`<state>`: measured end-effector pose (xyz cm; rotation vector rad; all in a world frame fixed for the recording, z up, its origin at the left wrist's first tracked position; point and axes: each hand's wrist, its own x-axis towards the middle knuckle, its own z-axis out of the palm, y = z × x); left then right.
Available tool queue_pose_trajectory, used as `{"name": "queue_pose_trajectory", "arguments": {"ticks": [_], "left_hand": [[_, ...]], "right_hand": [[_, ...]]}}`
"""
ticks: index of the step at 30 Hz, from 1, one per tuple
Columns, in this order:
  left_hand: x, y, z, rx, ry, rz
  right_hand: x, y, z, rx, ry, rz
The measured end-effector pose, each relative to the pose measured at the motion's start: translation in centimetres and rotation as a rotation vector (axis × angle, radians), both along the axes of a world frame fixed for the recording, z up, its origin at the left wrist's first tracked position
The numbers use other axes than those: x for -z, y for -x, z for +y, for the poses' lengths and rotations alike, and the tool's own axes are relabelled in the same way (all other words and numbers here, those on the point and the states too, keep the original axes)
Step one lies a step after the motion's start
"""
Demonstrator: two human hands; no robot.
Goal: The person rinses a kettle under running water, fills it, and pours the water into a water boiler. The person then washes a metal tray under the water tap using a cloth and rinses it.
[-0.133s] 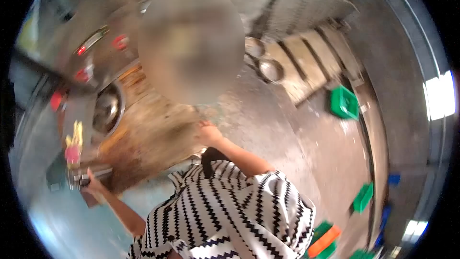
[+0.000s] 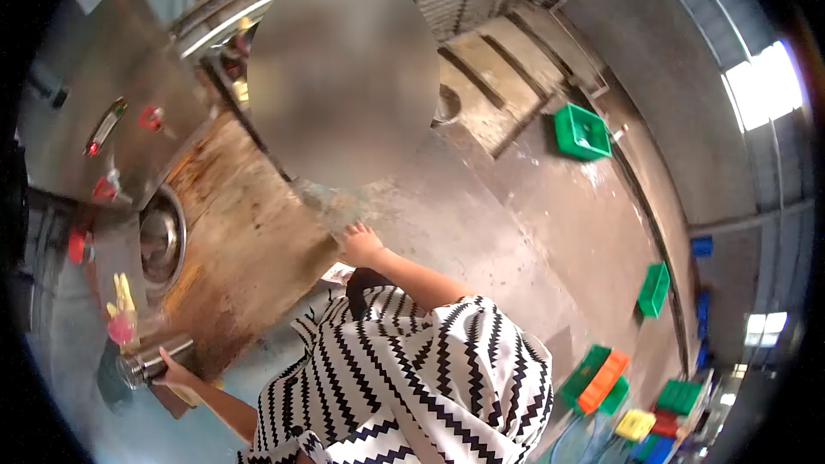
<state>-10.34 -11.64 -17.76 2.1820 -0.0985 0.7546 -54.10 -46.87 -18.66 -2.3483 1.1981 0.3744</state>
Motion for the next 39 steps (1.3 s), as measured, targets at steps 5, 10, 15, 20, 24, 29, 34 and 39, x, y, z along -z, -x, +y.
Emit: {"name": "queue_pose_trajectory", "arguments": {"ticks": [5,10,15,20,24,29,34,39], "left_hand": [[3.5,0.7,2.8,-0.301,-0.229,0.125],[5.9,14.1,-6.8,0.163,-0.157,-0.004],[4.1,21.7,-14.0,0.536,-0.199,0.0],[3.9,22.7,-18.2,0.613,-0.15,0.092],[2.3,23.7,-23.4,0.592,-0.085,0.184],[1.4,25.6,-33.1,0.623,0.183,0.248],[0.3,28.5,-42.8,0.775,0.236,0.301],[1.0,29.9,-50.1,0.936,0.153,0.379]], "right_hand": [[7.0,8.0,3.9,0.231,-0.255,0.245],[15.3,23.4,7.8,0.474,-0.42,0.445],[17.5,28.5,7.6,0.201,-0.499,0.557],[16.5,25.3,1.9,0.469,-0.39,0.07],[15.3,24.9,-1.9,0.43,-0.343,-0.149],[18.9,34.8,-5.3,0.559,-0.326,-0.145],[24.2,49.0,-5.1,-0.005,-0.28,0.413],[28.8,55.6,-3.6,-0.206,-0.225,0.623]]}}
